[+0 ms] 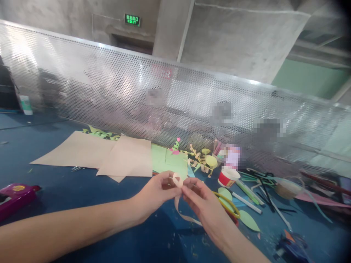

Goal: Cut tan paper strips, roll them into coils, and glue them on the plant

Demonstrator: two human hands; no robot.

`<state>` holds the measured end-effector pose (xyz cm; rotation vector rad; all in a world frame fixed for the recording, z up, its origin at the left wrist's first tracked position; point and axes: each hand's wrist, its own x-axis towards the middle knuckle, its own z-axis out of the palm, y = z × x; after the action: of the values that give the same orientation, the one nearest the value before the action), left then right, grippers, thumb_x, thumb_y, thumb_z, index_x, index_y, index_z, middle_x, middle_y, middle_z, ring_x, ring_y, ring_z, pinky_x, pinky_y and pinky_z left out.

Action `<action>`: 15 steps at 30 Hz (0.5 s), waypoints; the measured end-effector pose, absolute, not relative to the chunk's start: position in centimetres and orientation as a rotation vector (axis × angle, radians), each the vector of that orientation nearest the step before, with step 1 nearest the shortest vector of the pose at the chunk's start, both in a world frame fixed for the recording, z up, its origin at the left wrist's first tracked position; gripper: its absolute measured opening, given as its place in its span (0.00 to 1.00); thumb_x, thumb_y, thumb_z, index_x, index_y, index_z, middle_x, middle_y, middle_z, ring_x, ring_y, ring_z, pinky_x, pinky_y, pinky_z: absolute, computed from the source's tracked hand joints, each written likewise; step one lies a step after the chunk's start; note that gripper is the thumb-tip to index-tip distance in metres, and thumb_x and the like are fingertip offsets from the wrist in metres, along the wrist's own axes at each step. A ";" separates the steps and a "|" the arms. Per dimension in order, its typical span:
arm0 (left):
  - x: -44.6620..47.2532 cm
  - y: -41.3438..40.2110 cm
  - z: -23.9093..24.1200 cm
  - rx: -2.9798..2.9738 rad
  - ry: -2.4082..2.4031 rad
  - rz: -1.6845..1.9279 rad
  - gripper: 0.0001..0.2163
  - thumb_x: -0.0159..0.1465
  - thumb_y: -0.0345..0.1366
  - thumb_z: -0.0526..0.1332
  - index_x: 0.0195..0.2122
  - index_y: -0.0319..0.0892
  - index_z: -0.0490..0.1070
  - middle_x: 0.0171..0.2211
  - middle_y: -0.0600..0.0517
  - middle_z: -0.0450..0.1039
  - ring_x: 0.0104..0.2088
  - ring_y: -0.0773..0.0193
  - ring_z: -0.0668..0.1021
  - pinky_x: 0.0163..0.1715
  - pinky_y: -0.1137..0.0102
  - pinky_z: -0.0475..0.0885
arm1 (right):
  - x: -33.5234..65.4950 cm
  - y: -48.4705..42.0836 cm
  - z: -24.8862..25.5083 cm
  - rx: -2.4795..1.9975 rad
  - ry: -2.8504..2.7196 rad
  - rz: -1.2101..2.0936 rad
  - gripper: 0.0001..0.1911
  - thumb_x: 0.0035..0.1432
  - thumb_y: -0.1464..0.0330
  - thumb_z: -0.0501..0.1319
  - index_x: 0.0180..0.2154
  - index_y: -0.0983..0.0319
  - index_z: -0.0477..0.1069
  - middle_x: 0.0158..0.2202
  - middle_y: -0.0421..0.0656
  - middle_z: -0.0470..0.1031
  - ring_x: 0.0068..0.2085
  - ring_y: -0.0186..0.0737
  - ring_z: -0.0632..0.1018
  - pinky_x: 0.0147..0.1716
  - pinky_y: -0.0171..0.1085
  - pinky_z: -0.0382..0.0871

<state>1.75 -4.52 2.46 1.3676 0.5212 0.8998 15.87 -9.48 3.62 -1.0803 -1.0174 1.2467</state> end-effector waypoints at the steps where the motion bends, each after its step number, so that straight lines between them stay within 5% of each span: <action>1: 1.7 -4.4 2.5 1.372 0.520 0.892 0.08 0.56 0.32 0.61 0.37 0.40 0.67 0.34 0.50 0.72 0.37 0.63 0.74 0.40 0.68 0.65 | 16.1 -9.5 3.8 -1.094 -1.038 1.240 0.13 0.46 0.64 0.66 0.33 0.61 0.67 0.30 0.38 0.69 0.33 0.33 0.70 0.37 0.33 0.64; 15: 1.2 -3.5 3.4 1.522 0.650 0.898 0.08 0.57 0.38 0.58 0.28 0.38 0.68 0.21 0.58 0.58 0.23 0.70 0.61 0.25 0.74 0.54 | 16.8 -9.4 4.7 -1.221 -1.281 0.989 0.12 0.45 0.61 0.65 0.27 0.61 0.65 0.23 0.36 0.67 0.28 0.33 0.70 0.31 0.33 0.66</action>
<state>1.20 -3.48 3.37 1.5219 0.6496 0.8981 16.80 -9.39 4.73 -1.2212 -1.2806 0.9886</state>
